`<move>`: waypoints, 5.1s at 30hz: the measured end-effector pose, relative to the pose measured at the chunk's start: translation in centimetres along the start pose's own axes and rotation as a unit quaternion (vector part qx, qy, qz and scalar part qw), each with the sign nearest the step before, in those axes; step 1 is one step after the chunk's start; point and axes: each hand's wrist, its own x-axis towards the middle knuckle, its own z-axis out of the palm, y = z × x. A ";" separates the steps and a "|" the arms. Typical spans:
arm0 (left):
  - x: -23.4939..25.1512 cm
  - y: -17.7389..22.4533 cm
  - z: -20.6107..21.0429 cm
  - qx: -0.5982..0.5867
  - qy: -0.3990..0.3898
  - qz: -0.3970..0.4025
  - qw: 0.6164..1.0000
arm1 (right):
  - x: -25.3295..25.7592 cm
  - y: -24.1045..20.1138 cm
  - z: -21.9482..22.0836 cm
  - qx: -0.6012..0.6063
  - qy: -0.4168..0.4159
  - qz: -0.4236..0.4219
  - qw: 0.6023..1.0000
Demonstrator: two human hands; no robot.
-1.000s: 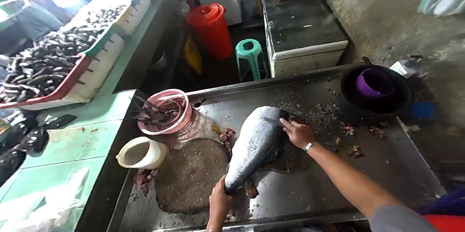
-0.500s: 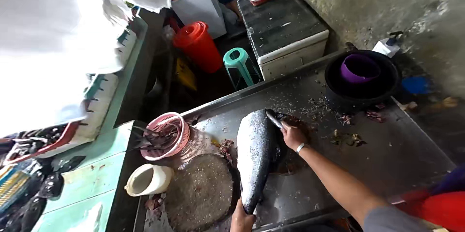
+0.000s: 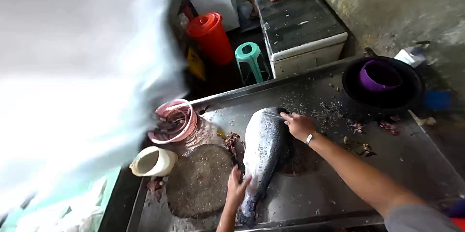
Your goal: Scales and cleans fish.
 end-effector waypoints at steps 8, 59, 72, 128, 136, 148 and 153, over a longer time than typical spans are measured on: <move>20.3 10.6 2.2 -0.094 -0.081 -0.098 0.987 | 7.5 -2.0 -3.9 -0.198 -0.075 -0.053 0.976; 28.9 17.9 1.9 -0.265 -0.399 -0.078 0.874 | 11.3 2.8 -0.7 -0.234 0.030 -0.345 0.908; 27.5 16.9 1.9 -0.298 -0.379 -0.080 0.872 | 11.0 2.5 0.0 -0.211 0.078 -0.326 0.918; 21.9 17.2 0.4 -0.365 -0.368 -0.106 0.849 | 4.1 -3.9 -5.6 -0.105 -0.047 0.086 0.990; 24.6 21.1 2.7 -0.240 -0.415 -0.077 0.874 | 3.7 -1.2 -5.0 -0.063 -0.032 0.129 0.989; 25.3 23.6 4.8 -0.213 -0.437 -0.073 0.871 | 1.5 -0.8 -4.2 -0.043 0.004 0.115 0.992; 24.8 22.7 4.5 -0.209 -0.440 -0.085 0.869 | 0.0 -0.8 -4.8 -0.062 0.028 0.143 0.987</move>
